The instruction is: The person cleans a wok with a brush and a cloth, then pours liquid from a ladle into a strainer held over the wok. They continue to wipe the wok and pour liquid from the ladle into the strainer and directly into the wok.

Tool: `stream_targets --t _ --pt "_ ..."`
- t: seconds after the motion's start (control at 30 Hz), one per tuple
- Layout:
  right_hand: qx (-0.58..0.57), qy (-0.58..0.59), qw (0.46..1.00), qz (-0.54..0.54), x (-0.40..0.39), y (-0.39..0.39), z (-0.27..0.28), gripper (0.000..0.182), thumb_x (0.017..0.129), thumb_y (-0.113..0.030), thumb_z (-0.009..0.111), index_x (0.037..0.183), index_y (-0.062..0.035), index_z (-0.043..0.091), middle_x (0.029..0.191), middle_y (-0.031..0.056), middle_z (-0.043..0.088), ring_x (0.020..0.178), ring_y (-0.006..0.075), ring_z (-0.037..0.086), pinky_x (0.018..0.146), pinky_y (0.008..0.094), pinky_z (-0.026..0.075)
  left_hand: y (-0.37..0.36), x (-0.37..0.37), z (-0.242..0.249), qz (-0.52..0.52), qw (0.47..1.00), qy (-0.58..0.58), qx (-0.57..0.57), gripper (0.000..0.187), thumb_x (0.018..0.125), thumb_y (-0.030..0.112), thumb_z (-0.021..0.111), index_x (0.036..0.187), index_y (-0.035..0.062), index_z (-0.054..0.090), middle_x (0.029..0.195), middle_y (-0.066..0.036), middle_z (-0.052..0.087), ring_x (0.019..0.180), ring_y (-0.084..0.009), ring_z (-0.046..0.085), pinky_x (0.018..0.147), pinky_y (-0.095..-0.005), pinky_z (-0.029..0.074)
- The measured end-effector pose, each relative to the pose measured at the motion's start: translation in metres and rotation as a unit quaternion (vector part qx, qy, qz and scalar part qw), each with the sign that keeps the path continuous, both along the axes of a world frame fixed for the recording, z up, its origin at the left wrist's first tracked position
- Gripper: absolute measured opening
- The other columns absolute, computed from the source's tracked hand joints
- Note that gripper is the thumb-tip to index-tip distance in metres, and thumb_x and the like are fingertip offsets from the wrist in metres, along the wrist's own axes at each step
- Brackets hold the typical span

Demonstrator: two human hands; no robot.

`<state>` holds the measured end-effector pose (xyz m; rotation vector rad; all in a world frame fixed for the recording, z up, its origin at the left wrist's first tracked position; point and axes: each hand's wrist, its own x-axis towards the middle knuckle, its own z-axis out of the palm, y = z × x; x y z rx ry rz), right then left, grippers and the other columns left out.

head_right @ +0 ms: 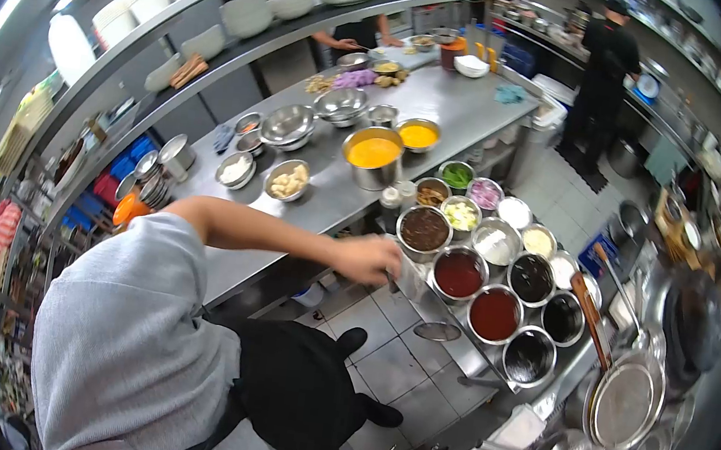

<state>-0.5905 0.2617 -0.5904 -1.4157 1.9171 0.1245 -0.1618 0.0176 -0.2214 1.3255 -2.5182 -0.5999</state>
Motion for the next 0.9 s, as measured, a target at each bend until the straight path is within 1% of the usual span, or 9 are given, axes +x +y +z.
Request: stream_targets --t 0.1,0.27,0.37,0.4,0.47,0.5,0.57,0.77,0.9 --pt "0.026 0.016 0.999 0.040 0.017 0.006 -0.002 0.031 0.083 -0.028 0.073 0.089 0.0019 0.068 0.091 0.0314 0.067 0.087 0.0482 0.067 0.077 0.0565 0.052 0.005 0.158 0.048 0.214 0.970 -0.057 -0.104 0.035 0.080 0.021 0.078 0.111 0.0092 0.068 0.115 -0.013 0.064 0.114 -0.0349 0.056 0.102 -0.0470 0.044" --pt "0.000 0.025 0.996 0.089 0.006 0.030 0.001 0.030 0.083 -0.027 0.073 0.087 0.0027 0.067 0.091 0.0325 0.066 0.088 0.0491 0.067 0.076 0.0575 0.051 0.055 0.410 0.228 0.532 0.701 -0.151 -0.451 0.044 0.083 0.022 0.078 0.121 0.0057 0.061 0.117 -0.019 0.064 0.113 -0.0386 0.058 0.099 -0.0472 0.046" --pt "-0.171 -0.164 0.959 0.156 0.122 -0.103 0.193 0.044 0.080 -0.026 0.079 0.106 0.0038 0.060 0.099 0.0294 0.068 0.094 0.0510 0.065 0.083 0.0551 0.051 0.103 0.519 0.285 0.618 0.592 -0.304 -0.420 0.069 0.087 0.042 0.073 0.137 0.0001 0.051 0.119 -0.023 0.063 0.115 -0.0404 0.058 0.099 -0.0492 0.047" --pt "-0.155 -0.204 0.953 0.160 0.172 -0.148 0.244 0.068 0.083 -0.031 0.079 0.134 0.0026 0.049 0.122 0.0306 0.064 0.112 0.0503 0.061 0.096 0.0522 0.048 0.109 0.533 0.292 0.634 0.614 -0.298 -0.364 0.071 0.086 0.046 0.073 0.136 -0.0003 0.052 0.118 -0.023 0.063 0.115 -0.0404 0.058 0.098 -0.0492 0.047" --pt "-0.247 -0.308 0.880 0.263 0.283 -0.232 0.322 0.070 0.096 -0.029 0.067 0.149 0.0020 0.033 0.117 0.0205 0.059 0.107 0.0350 0.060 0.099 0.0442 0.046 0.128 0.556 0.292 0.654 0.658 -0.284 -0.242 0.076 0.085 0.054 0.073 0.134 -0.0013 0.055 0.118 -0.023 0.063 0.113 -0.0406 0.058 0.098 -0.0493 0.048" --pt "-0.248 -0.335 0.850 0.322 0.340 -0.265 0.385 0.066 0.098 -0.028 0.065 0.147 0.0043 0.034 0.138 0.0298 0.053 0.127 0.0459 0.053 0.108 0.0476 0.041 0.135 0.570 0.284 0.648 0.661 -0.287 -0.245 0.077 0.084 0.057 0.074 0.131 -0.0011 0.058 0.117 -0.023 0.063 0.112 -0.0399 0.059 0.097 -0.0490 0.048" --pt "-0.334 -0.359 0.764 0.420 0.451 -0.326 0.454 0.054 0.098 -0.023 0.060 0.142 0.0016 0.042 0.129 0.0297 0.055 0.117 0.0490 0.055 0.100 0.0520 0.043 0.140 0.589 0.273 0.633 0.668 -0.298 -0.254 0.078 0.081 0.063 0.074 0.123 -0.0007 0.063 0.115 -0.021 0.064 0.111 -0.0384 0.060 0.096 -0.0485 0.050" --pt "-0.599 -0.216 0.543 0.547 0.782 -0.423 0.614 0.055 0.088 -0.012 0.068 0.140 -0.0154 0.051 0.120 0.0146 0.062 0.117 0.0371 0.057 0.103 0.0510 0.040 0.142 0.585 0.259 0.634 0.666 -0.198 -0.338 0.055 0.085 0.048 0.078 0.110 0.0032 0.059 0.100 -0.020 0.069 0.095 -0.0390 0.067 0.084 -0.0482 0.053" --pt "-0.735 -0.183 0.388 0.524 0.896 -0.445 0.624 0.056 0.086 -0.013 0.070 0.139 -0.0139 0.053 0.122 0.0149 0.062 0.125 0.0384 0.054 0.105 0.0522 0.041 0.153 0.559 0.254 0.620 0.627 -0.048 -0.468 0.053 0.085 0.040 0.080 0.114 0.0038 0.056 0.090 -0.018 0.072 0.086 -0.0397 0.070 0.077 -0.0445 0.056"
